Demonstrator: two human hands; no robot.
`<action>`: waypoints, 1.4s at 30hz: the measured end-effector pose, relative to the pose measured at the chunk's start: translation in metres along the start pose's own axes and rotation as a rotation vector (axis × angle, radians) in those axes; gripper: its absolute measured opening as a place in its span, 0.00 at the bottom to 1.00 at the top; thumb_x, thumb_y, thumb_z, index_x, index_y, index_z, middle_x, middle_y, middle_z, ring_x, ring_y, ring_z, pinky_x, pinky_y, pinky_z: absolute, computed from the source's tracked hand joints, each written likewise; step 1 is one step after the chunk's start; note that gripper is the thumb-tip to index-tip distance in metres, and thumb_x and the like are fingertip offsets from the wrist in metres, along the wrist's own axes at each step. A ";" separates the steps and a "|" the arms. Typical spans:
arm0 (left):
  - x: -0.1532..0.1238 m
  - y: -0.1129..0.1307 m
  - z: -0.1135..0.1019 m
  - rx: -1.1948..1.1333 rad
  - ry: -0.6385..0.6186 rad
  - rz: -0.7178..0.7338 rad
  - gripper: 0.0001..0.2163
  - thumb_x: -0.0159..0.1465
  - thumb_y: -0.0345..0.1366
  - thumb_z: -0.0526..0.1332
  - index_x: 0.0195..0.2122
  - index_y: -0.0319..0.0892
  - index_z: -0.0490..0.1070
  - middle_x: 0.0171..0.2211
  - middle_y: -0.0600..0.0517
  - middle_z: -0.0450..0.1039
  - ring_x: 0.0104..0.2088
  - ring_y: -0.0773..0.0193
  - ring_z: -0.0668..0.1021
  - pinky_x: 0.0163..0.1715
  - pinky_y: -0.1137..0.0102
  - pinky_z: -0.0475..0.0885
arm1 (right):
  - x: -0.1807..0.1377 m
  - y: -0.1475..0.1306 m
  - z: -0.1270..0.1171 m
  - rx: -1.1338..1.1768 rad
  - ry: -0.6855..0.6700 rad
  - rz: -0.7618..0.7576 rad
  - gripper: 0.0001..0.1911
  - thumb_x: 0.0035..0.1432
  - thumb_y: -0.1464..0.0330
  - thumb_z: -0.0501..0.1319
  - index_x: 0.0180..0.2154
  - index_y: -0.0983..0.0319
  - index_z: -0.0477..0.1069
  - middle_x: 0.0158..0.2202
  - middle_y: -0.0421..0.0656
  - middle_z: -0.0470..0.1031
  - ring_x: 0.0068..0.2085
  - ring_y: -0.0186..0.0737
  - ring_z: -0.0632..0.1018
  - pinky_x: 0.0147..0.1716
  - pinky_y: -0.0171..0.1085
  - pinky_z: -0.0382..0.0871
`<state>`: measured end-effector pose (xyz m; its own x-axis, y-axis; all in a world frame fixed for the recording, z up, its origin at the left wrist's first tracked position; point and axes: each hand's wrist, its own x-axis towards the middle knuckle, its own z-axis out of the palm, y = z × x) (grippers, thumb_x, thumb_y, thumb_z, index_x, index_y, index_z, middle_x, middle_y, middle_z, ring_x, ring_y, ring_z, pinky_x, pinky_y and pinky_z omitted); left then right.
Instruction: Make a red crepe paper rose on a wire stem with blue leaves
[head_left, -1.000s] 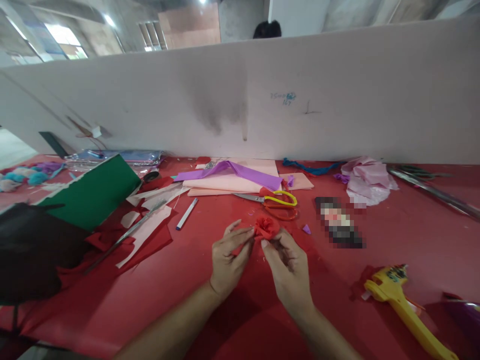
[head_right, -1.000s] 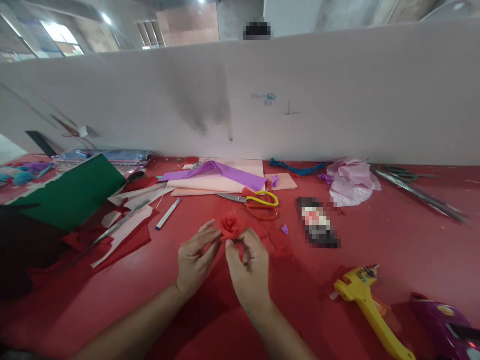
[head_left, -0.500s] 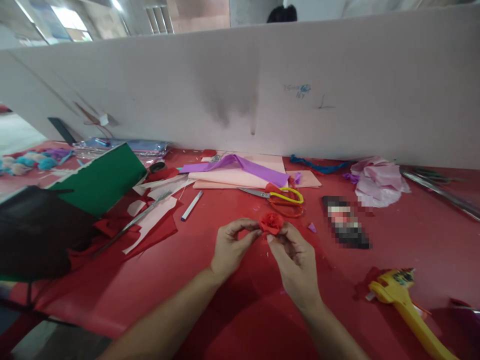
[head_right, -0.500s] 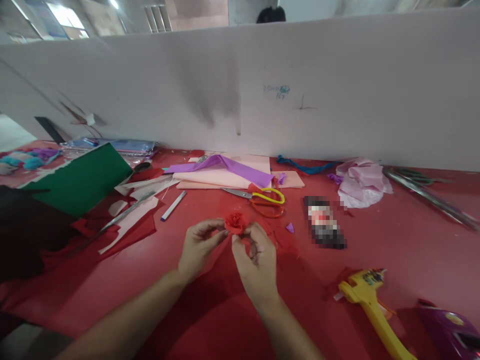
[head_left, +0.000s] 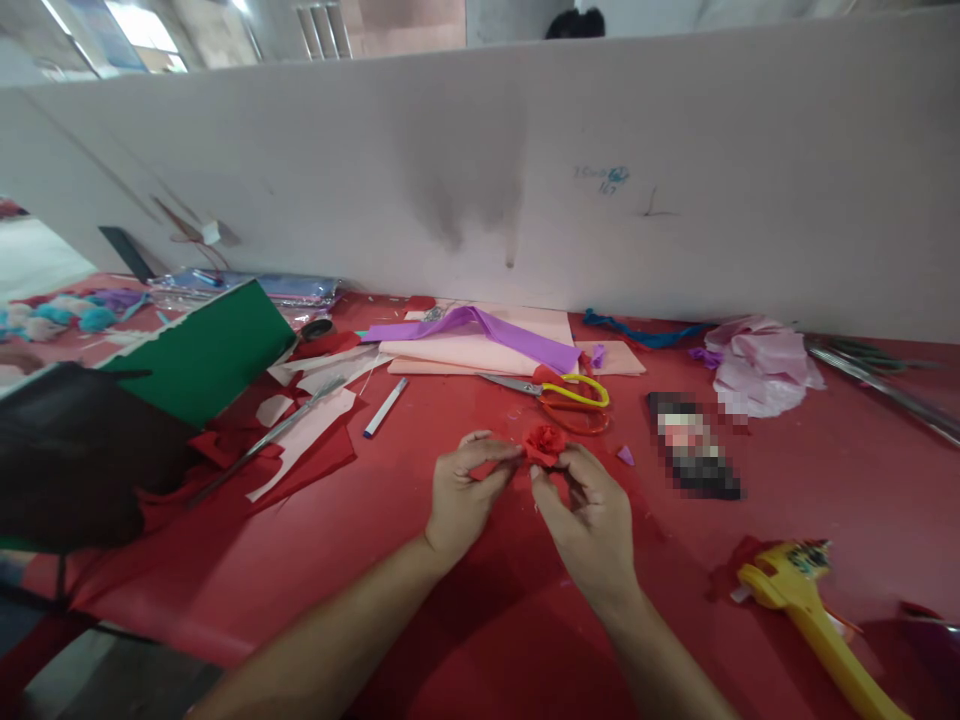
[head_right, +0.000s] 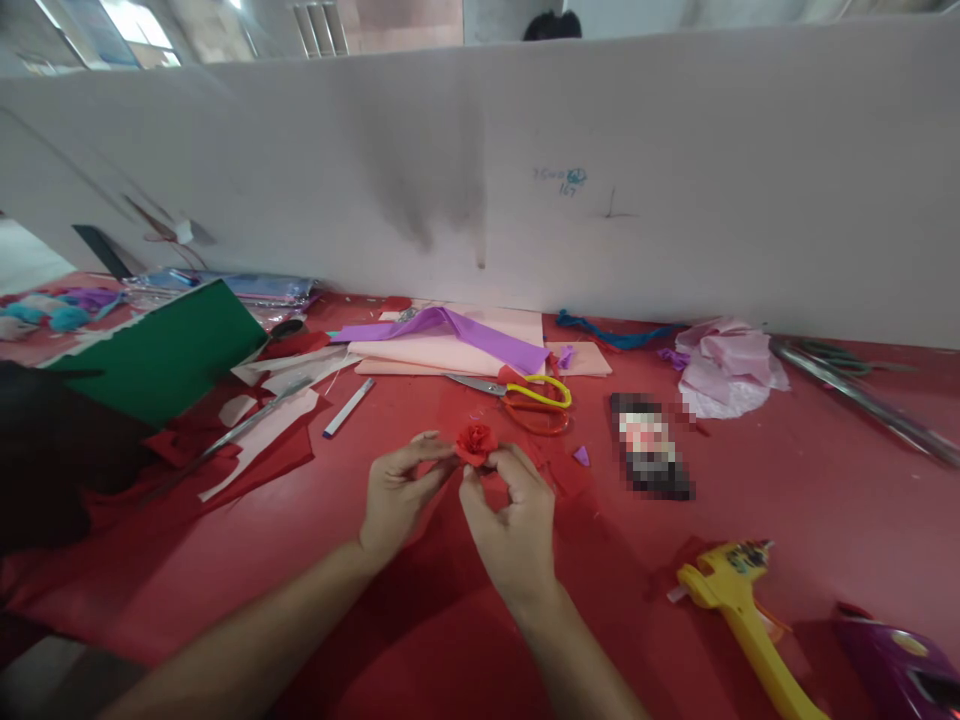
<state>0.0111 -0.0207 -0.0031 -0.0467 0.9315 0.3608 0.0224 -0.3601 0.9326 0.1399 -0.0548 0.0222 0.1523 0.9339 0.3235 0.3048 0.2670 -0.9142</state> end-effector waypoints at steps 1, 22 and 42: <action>0.000 0.000 0.000 0.022 -0.002 0.026 0.04 0.55 0.32 0.65 0.30 0.46 0.80 0.28 0.52 0.81 0.29 0.65 0.78 0.53 0.57 0.65 | 0.000 0.000 0.000 0.000 0.000 -0.006 0.03 0.56 0.70 0.59 0.33 0.59 0.71 0.33 0.42 0.72 0.36 0.40 0.74 0.38 0.39 0.68; -0.001 0.000 0.001 -0.190 -0.060 -0.110 0.10 0.50 0.34 0.70 0.35 0.46 0.80 0.36 0.49 0.81 0.38 0.59 0.80 0.57 0.53 0.62 | 0.002 -0.001 -0.002 -0.137 -0.028 -0.142 0.07 0.60 0.73 0.53 0.33 0.59 0.68 0.33 0.43 0.70 0.35 0.40 0.72 0.37 0.38 0.66; 0.000 0.002 0.007 -0.518 0.037 -0.366 0.06 0.47 0.29 0.69 0.27 0.45 0.81 0.31 0.51 0.81 0.35 0.63 0.79 0.38 0.71 0.73 | 0.003 0.008 0.003 0.058 -0.035 -0.047 0.07 0.58 0.69 0.59 0.39 0.58 0.73 0.36 0.42 0.75 0.39 0.40 0.75 0.41 0.39 0.69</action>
<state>0.0184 -0.0212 -0.0012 0.0054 0.9999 0.0090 -0.4870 -0.0052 0.8734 0.1398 -0.0490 0.0151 0.1056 0.9275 0.3585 0.2560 0.3230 -0.9111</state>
